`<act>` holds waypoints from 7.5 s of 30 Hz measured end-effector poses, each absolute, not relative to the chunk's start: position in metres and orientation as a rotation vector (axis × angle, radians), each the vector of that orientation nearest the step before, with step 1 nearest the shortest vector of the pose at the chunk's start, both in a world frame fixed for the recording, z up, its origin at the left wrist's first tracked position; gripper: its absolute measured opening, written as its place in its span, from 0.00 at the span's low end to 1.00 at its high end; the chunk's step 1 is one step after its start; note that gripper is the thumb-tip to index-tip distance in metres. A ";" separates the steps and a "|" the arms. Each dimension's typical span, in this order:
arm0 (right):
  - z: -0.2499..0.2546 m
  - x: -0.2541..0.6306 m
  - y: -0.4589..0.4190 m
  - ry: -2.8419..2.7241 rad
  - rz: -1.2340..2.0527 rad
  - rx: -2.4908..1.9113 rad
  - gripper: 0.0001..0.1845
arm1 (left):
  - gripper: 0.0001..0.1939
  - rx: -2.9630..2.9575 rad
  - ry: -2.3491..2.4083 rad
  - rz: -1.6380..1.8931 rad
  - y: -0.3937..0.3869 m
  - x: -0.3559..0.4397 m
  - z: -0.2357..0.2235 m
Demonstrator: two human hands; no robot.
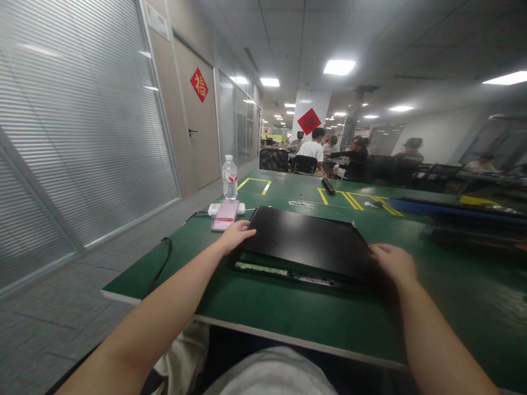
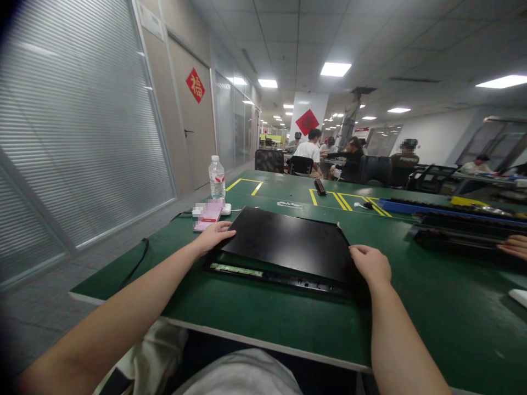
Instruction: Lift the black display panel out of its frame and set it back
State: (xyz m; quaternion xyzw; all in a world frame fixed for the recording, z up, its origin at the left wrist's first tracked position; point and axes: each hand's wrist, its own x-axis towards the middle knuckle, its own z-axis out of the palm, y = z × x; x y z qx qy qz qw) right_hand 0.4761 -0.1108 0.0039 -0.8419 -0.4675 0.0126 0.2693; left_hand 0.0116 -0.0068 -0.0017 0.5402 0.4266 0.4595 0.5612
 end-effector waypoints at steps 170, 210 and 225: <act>-0.002 0.478 -0.107 -1.195 0.163 -2.161 0.18 | 0.36 2.173 1.565 0.764 0.001 0.002 -0.013; -0.004 0.473 -0.108 -1.188 0.128 -2.194 0.18 | 0.42 2.202 1.565 0.683 0.000 0.003 -0.012; -0.003 0.463 -0.106 -1.378 0.042 -2.138 0.18 | 0.38 2.463 1.276 0.618 -0.011 -0.004 0.004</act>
